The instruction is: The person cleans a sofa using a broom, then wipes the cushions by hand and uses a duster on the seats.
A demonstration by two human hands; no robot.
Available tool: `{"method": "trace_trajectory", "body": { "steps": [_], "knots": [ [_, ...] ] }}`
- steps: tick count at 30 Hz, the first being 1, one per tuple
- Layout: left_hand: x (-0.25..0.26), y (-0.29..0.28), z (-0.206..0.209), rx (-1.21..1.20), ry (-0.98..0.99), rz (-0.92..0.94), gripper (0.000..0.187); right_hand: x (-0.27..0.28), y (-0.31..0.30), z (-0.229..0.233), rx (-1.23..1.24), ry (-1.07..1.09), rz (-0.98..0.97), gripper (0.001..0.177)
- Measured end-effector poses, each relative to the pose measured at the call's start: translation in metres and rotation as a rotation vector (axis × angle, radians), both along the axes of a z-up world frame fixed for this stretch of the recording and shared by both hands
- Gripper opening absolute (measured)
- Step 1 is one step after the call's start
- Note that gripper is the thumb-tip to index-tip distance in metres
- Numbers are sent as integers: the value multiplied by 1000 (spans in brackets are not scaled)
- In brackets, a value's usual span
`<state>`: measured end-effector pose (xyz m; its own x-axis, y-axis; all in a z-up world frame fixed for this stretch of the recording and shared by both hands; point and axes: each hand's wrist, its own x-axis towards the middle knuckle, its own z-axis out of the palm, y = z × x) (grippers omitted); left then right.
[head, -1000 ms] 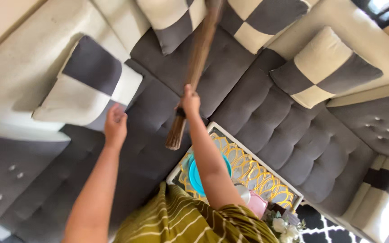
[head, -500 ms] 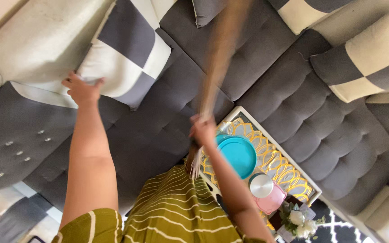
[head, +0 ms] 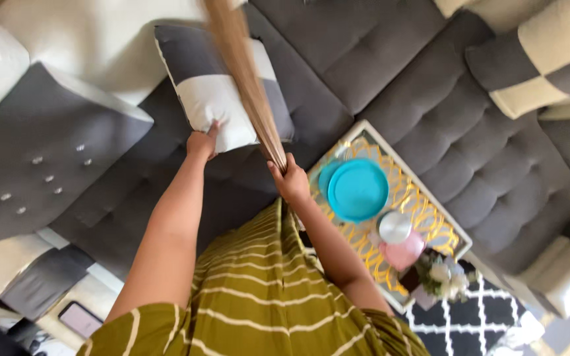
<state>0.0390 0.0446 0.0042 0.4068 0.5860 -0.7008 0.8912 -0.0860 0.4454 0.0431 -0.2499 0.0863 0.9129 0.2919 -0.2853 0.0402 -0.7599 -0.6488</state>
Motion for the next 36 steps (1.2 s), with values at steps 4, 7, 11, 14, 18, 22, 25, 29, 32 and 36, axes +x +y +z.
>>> {"method": "trace_trajectory", "body": {
  "steps": [4,7,11,14,18,22,25,29,32,36],
  "knots": [
    [-31,1,14,-70,-66,43,92,-38,-44,-26,-219,196,52,61],
    [-64,13,17,-38,-62,86,82,-42,-66,-28,-212,299,-168,62],
    [-90,24,13,-32,-49,24,86,-79,-65,16,16,484,-420,64],
    [-85,15,9,2,-63,-15,85,-98,-62,35,13,347,-275,63],
    [-92,16,2,372,-227,-212,78,-101,-83,4,-317,144,9,61],
    [-94,19,11,314,-156,-222,81,-87,-102,-7,-203,237,-322,69],
    [-84,25,15,332,-201,-249,77,-104,-99,30,-23,355,-444,70],
    [-45,24,21,-171,-181,82,81,-121,-111,52,-114,303,-259,72],
    [-33,20,28,-411,-330,401,67,-121,-122,31,-307,531,-129,73],
    [-23,23,45,-371,-326,398,66,-124,-133,24,-55,345,-443,72]
  ]
}}
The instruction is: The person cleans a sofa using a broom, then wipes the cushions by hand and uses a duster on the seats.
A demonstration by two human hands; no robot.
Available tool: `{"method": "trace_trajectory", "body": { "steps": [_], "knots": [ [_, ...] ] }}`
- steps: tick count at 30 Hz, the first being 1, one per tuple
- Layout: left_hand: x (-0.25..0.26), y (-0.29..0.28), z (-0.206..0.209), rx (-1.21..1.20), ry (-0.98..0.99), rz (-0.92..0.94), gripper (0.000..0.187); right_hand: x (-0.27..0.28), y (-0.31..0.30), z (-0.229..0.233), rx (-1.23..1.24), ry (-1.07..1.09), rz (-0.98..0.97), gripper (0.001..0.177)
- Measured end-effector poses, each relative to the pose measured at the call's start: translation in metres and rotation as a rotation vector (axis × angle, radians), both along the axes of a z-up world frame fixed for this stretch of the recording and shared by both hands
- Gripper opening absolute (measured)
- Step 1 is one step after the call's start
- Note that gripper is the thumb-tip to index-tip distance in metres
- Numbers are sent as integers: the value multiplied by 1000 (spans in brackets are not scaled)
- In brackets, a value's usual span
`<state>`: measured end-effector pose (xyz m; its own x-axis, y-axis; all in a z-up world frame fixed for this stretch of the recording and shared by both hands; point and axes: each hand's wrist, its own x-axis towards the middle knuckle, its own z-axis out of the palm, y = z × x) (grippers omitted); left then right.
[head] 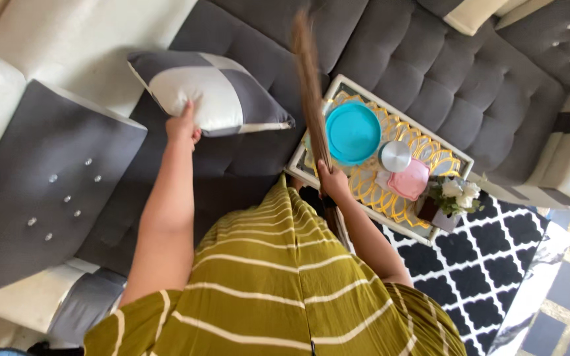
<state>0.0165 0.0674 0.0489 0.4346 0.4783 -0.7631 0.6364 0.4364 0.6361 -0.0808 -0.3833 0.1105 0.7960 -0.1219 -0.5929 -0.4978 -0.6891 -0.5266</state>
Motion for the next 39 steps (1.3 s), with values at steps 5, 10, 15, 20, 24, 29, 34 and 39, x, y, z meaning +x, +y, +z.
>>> {"method": "trace_trajectory", "body": {
  "steps": [5,10,15,20,24,29,34,39],
  "knots": [
    [18,2,19,-63,-46,71,62,-18,-5,-9,65,49,-6,74],
    [25,-10,32,132,-117,-161,59,-11,-4,-39,1,134,60,70],
    [40,2,53,1221,-440,-746,61,-5,10,26,97,-86,-89,68],
    [11,-46,45,1560,-422,-1315,11,-11,25,80,231,-323,-104,61],
    [-23,-54,7,1755,-491,-1507,8,-13,3,75,-276,-183,388,61],
    [-58,-43,-15,1643,-475,-1422,8,-6,-20,56,-365,-121,272,64],
    [-64,-29,-22,1616,-317,-1345,6,-26,0,53,-277,58,355,66],
    [-72,-27,-20,1526,-296,-1410,15,-23,0,41,-283,23,346,64]
  ]
}}
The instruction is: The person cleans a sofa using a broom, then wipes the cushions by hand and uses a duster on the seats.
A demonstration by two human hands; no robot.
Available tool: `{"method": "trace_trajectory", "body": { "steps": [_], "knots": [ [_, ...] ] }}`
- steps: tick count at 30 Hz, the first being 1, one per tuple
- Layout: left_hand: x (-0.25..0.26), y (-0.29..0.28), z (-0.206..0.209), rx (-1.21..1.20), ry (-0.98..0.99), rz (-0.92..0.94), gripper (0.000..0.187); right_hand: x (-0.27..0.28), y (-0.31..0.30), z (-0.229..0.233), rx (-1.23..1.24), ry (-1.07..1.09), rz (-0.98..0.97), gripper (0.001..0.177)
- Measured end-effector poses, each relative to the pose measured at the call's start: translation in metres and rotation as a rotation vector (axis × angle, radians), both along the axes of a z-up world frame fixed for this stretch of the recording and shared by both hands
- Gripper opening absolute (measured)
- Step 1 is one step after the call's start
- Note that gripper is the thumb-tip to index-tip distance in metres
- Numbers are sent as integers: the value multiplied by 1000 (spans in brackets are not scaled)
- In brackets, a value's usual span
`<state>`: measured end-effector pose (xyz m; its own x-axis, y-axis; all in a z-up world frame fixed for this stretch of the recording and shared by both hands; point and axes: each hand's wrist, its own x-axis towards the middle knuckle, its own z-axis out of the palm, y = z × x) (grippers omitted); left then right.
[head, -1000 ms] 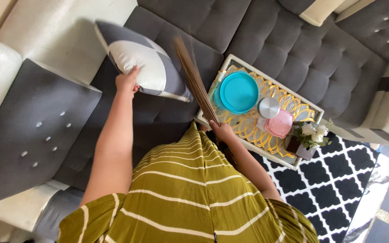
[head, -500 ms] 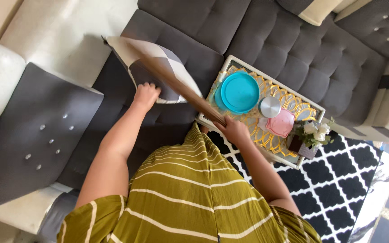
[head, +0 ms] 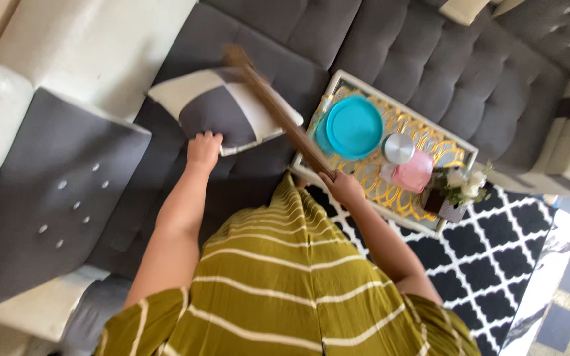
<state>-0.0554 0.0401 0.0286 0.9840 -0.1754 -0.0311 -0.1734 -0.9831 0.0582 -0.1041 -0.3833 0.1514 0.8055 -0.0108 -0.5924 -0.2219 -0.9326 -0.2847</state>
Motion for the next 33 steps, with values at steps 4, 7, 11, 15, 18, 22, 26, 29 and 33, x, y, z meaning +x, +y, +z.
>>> {"method": "trace_trajectory", "body": {
  "steps": [4,7,11,15,18,22,26,29,33],
  "knots": [
    [17,6,21,-122,-107,69,15,16,-1,11,231,12,-440,71],
    [43,18,46,-284,-86,168,31,4,15,21,308,-127,-393,67],
    [81,40,64,-338,-204,198,32,14,34,21,204,-11,-182,68],
    [120,69,63,-442,-213,246,38,35,52,23,356,-67,-361,59],
    [134,106,42,-493,-285,267,47,39,60,33,425,-97,-456,57],
    [146,173,16,-513,-387,447,52,43,56,46,374,-96,-449,56],
    [138,226,6,-465,-320,704,39,35,55,21,307,-21,-478,57],
    [130,241,5,-558,-204,877,53,29,53,-26,145,153,-327,65],
    [106,207,6,-460,-384,831,72,36,41,-87,-102,215,176,76]
  ]
}}
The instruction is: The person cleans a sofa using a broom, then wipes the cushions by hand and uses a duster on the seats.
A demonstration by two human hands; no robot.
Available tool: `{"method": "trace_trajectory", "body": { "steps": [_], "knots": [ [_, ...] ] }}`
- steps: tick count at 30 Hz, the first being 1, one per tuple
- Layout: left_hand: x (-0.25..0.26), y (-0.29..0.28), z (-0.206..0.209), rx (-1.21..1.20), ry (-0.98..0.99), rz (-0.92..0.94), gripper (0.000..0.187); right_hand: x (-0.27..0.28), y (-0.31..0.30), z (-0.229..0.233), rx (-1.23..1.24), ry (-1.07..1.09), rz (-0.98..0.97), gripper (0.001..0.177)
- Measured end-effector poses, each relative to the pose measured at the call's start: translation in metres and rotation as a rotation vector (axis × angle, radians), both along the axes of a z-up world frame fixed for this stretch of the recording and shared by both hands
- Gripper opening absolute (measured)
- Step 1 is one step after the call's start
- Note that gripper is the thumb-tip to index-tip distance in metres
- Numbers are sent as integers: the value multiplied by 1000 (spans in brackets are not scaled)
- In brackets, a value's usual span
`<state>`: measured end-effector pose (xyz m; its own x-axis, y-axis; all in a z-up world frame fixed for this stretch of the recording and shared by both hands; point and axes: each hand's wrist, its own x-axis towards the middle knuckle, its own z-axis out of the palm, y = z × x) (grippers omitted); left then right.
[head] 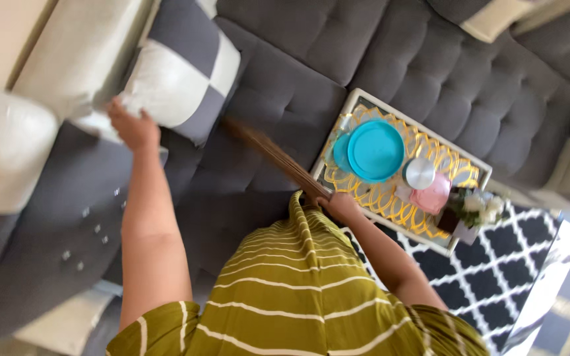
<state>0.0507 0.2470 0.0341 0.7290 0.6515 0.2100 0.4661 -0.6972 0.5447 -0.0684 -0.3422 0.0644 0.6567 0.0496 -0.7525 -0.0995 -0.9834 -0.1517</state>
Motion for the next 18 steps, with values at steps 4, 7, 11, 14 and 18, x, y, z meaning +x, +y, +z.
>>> {"method": "trace_trajectory", "body": {
  "steps": [4,7,11,14,18],
  "knots": [
    [-42,-56,10,5,-222,-42,71,45,-10,-30,126,-296,122,71],
    [-91,-99,15,-30,-286,56,63,94,6,-37,-68,-193,-126,87],
    [-177,-148,21,-108,-330,173,44,98,27,-34,-60,-30,252,69],
    [-235,-178,29,-81,-342,322,43,34,5,-37,123,133,1146,49],
    [-320,-227,34,-137,-372,549,42,-3,-23,-25,149,230,1067,63]
  ]
}}
